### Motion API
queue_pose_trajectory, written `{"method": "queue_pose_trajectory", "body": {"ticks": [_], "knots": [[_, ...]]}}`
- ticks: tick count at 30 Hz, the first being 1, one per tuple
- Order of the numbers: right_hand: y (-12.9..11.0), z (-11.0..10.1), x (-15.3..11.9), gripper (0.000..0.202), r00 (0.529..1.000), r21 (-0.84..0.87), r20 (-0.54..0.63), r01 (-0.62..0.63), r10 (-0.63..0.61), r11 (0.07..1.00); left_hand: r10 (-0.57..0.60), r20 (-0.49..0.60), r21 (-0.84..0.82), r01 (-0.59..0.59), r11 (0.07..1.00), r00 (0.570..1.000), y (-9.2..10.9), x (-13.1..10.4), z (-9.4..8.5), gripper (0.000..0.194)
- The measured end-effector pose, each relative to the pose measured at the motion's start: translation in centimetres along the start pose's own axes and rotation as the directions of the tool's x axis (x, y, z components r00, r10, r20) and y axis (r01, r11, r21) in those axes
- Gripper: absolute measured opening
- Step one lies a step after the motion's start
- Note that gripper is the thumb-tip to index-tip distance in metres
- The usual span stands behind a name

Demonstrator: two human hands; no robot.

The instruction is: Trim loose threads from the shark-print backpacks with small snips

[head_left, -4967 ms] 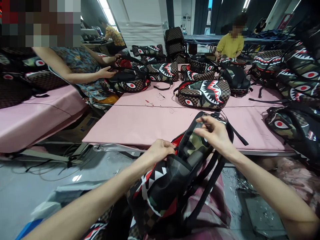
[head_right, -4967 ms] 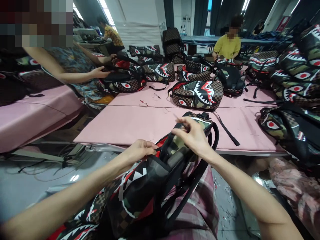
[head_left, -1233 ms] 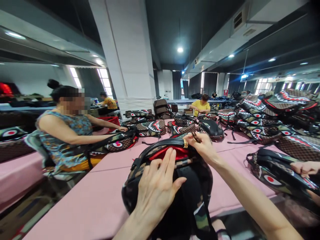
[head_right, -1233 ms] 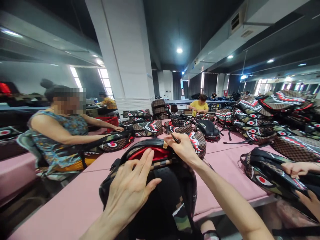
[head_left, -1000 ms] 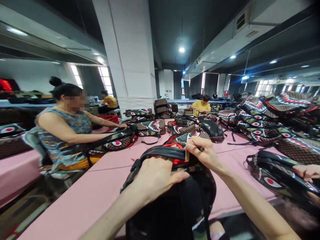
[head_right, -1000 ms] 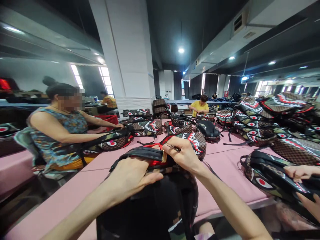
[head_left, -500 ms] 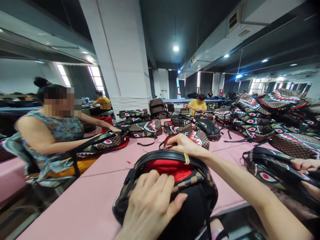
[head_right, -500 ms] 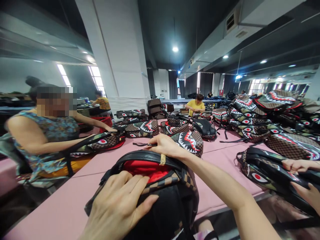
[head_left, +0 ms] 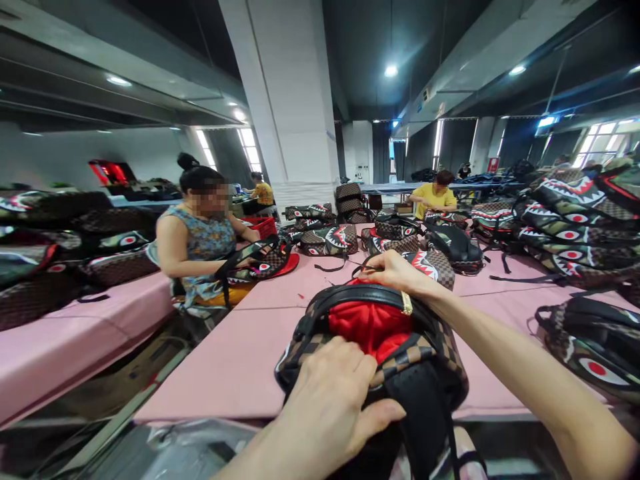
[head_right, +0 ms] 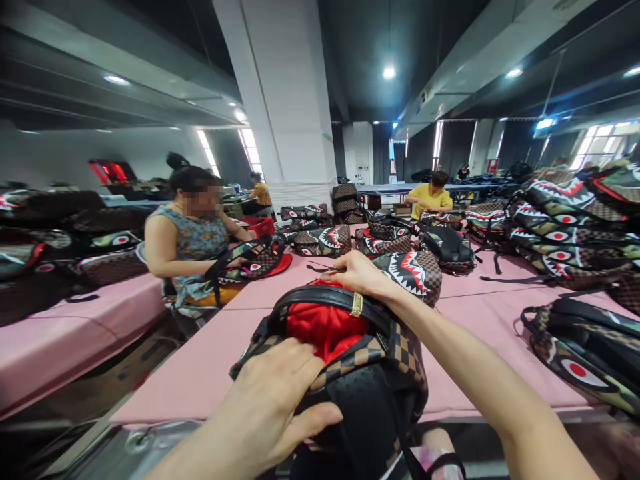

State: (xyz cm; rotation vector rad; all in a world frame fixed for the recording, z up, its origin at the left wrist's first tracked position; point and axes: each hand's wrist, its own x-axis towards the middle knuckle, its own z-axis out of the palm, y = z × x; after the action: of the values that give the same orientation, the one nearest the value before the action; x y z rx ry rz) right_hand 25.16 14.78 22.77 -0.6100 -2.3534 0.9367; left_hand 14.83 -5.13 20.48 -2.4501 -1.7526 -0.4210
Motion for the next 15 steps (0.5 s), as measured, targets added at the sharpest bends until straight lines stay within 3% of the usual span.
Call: {"method": "queue_pose_trajectory", "body": {"ticks": [2, 4, 8, 15], "knots": [[0.0, 0.0, -0.1, 0.035, 1.0, 0.011, 0.011, -0.002, 0.002, 1.0, -0.043, 0.171, 0.024, 0.039, 0.999, 0.984, 0.2, 0.4, -0.9, 0.038], [-0.1, 0.0, -0.2, 0.033, 1.0, 0.033, 0.019, 0.013, -0.014, 0.999, -0.028, 0.243, 0.054, 0.015, 0.998, 0.97, 0.2, 0.9, -1.6, 0.045], [-0.2, -0.1, -0.5, 0.033, 0.999, 0.047, 0.033, 0.027, -0.029, 0.999, 0.017, 0.287, 0.039, -0.029, 0.999, 0.958, -0.2, 2.3, -2.3, 0.062], [-0.1, 0.0, -1.2, 0.038, 0.997, 0.08, 0.065, 0.043, -0.048, 0.996, 0.053, 0.294, -0.053, -0.039, 0.998, 0.954, -0.1, 3.7, -1.9, 0.05]]}}
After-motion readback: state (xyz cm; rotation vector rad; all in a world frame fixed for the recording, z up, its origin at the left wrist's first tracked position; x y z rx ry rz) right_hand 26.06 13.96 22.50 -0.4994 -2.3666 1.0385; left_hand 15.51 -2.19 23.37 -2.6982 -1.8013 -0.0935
